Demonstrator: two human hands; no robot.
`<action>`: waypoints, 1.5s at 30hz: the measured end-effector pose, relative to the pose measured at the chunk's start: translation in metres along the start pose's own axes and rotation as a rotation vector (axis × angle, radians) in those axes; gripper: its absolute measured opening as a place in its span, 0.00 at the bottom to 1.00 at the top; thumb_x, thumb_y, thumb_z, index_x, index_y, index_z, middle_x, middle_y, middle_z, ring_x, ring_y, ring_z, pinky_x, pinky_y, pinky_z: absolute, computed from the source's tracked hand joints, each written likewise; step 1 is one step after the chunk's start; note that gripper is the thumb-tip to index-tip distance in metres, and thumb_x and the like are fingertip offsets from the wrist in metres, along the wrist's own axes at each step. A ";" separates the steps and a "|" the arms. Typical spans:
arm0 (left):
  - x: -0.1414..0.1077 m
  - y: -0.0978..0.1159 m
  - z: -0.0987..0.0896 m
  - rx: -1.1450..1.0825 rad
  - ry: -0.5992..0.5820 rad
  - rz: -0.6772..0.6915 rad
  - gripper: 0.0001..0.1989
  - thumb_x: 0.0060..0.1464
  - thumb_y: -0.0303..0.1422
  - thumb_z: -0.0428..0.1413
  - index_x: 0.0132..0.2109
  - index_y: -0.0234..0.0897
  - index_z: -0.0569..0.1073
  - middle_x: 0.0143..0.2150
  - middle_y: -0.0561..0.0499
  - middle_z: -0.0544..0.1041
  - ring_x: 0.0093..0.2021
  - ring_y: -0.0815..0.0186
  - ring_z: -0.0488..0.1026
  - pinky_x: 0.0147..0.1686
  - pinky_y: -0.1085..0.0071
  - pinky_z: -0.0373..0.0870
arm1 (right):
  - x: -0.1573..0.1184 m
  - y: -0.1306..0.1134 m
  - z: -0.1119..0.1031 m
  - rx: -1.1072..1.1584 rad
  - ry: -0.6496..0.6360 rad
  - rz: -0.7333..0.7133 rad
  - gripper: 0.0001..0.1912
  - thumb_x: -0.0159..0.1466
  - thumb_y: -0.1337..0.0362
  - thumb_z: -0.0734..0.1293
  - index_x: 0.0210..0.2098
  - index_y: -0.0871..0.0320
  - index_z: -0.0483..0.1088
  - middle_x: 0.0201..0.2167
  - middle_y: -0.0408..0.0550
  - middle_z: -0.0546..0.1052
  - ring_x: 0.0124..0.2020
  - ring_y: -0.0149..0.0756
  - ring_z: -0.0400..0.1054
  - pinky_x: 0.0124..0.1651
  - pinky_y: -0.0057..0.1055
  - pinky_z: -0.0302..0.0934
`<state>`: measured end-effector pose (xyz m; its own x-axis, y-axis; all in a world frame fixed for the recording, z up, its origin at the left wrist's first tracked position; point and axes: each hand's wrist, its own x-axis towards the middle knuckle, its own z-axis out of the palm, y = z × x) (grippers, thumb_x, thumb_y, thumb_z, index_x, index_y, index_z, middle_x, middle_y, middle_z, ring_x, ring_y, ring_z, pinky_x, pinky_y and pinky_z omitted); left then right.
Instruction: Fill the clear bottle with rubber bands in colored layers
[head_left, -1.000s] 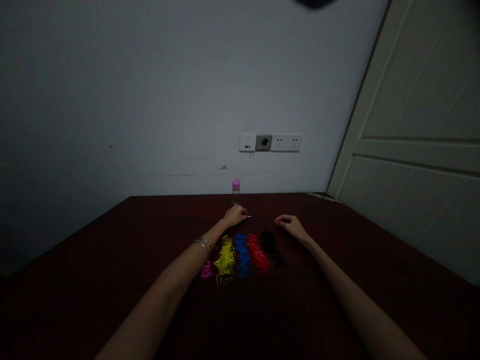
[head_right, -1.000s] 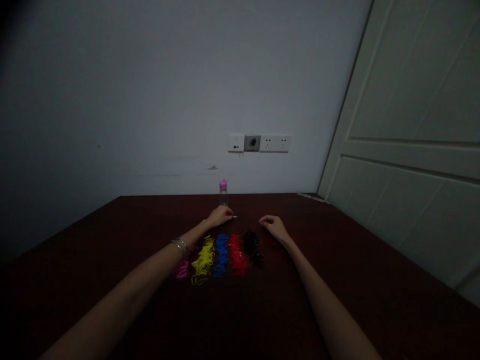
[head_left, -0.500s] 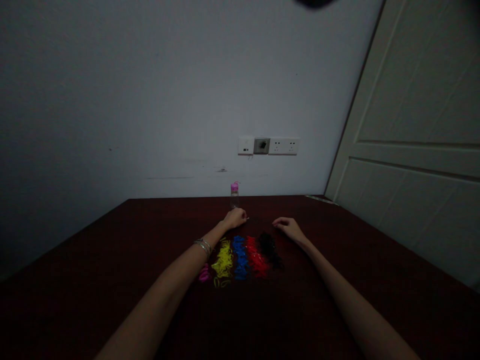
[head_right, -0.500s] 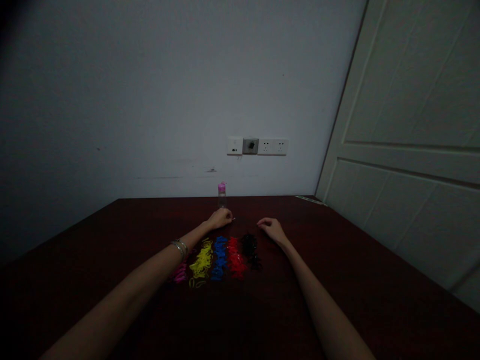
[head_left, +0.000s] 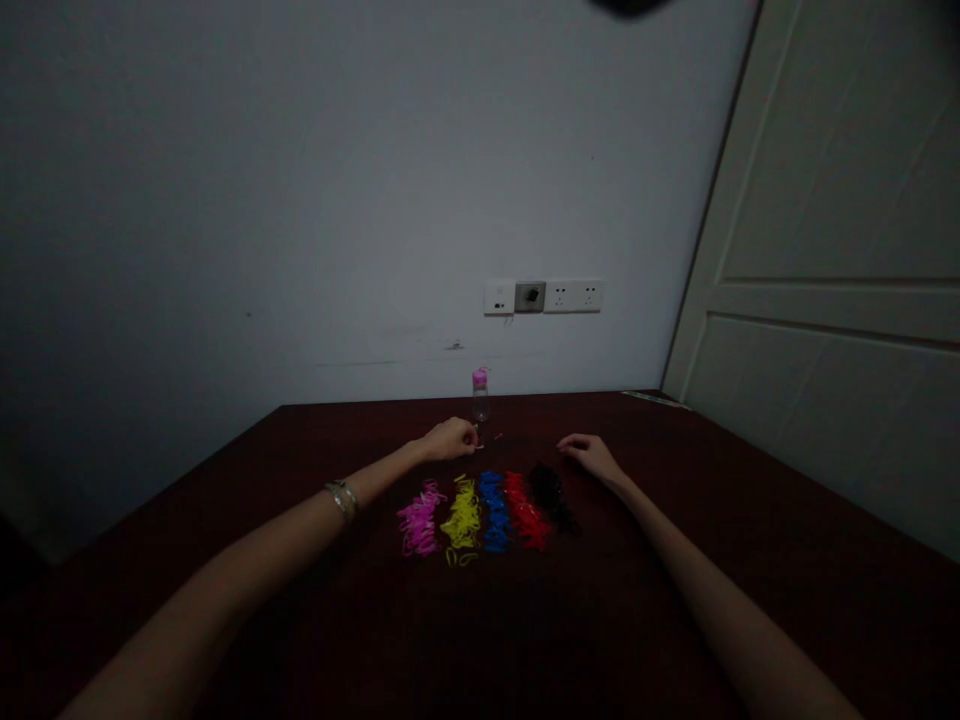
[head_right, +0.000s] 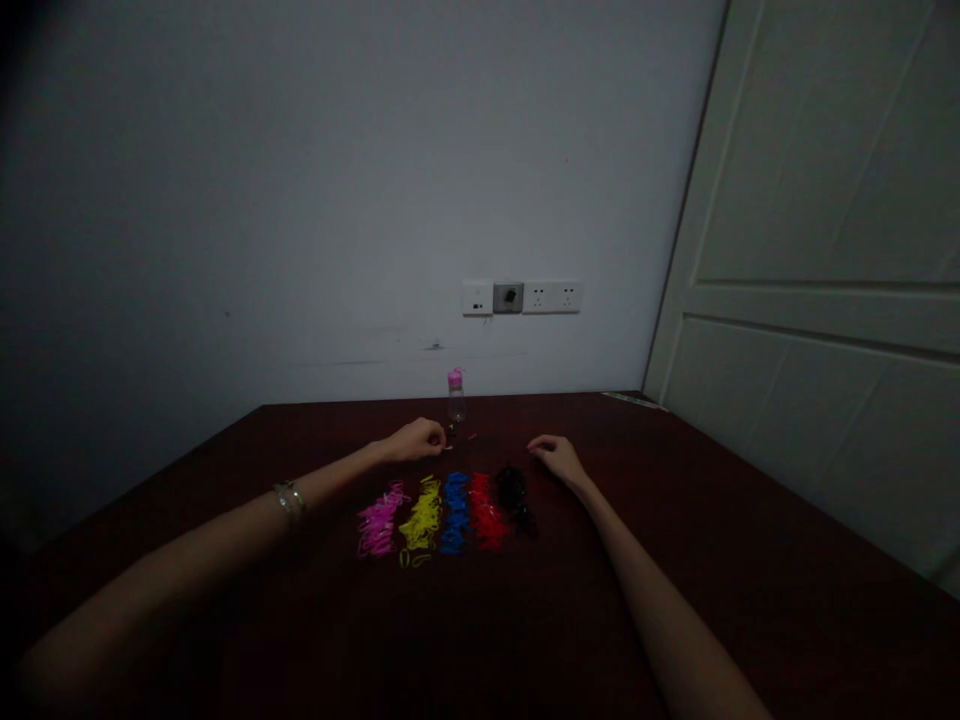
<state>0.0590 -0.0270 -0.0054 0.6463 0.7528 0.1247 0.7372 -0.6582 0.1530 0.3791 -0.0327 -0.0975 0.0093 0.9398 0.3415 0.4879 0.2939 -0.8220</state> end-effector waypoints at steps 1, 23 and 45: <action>-0.009 0.001 -0.004 0.011 -0.023 0.011 0.08 0.46 0.30 0.52 0.33 0.37 0.76 0.31 0.51 0.75 0.30 0.70 0.69 0.29 0.78 0.60 | 0.000 0.000 0.000 -0.002 0.000 -0.004 0.11 0.48 0.60 0.64 0.26 0.58 0.74 0.26 0.46 0.76 0.29 0.36 0.68 0.34 0.30 0.59; -0.092 -0.009 -0.032 -0.128 -0.322 0.033 0.07 0.40 0.26 0.57 0.30 0.34 0.77 0.24 0.55 0.72 0.24 0.74 0.64 0.23 0.80 0.56 | 0.000 -0.002 -0.004 -0.074 -0.009 -0.021 0.11 0.48 0.60 0.63 0.26 0.59 0.74 0.29 0.48 0.77 0.34 0.39 0.70 0.41 0.32 0.60; -0.041 -0.126 0.024 -0.347 0.446 -0.696 0.08 0.41 0.24 0.54 0.31 0.32 0.77 0.32 0.47 0.78 0.35 0.66 0.73 0.35 0.77 0.65 | 0.002 0.004 -0.002 -0.078 0.003 -0.034 0.10 0.49 0.61 0.64 0.27 0.58 0.74 0.30 0.47 0.78 0.36 0.39 0.70 0.43 0.33 0.60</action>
<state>-0.0555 0.0254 -0.0536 -0.1145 0.9611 0.2512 0.7859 -0.0670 0.6147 0.3829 -0.0301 -0.0990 -0.0053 0.9290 0.3700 0.5548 0.3106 -0.7719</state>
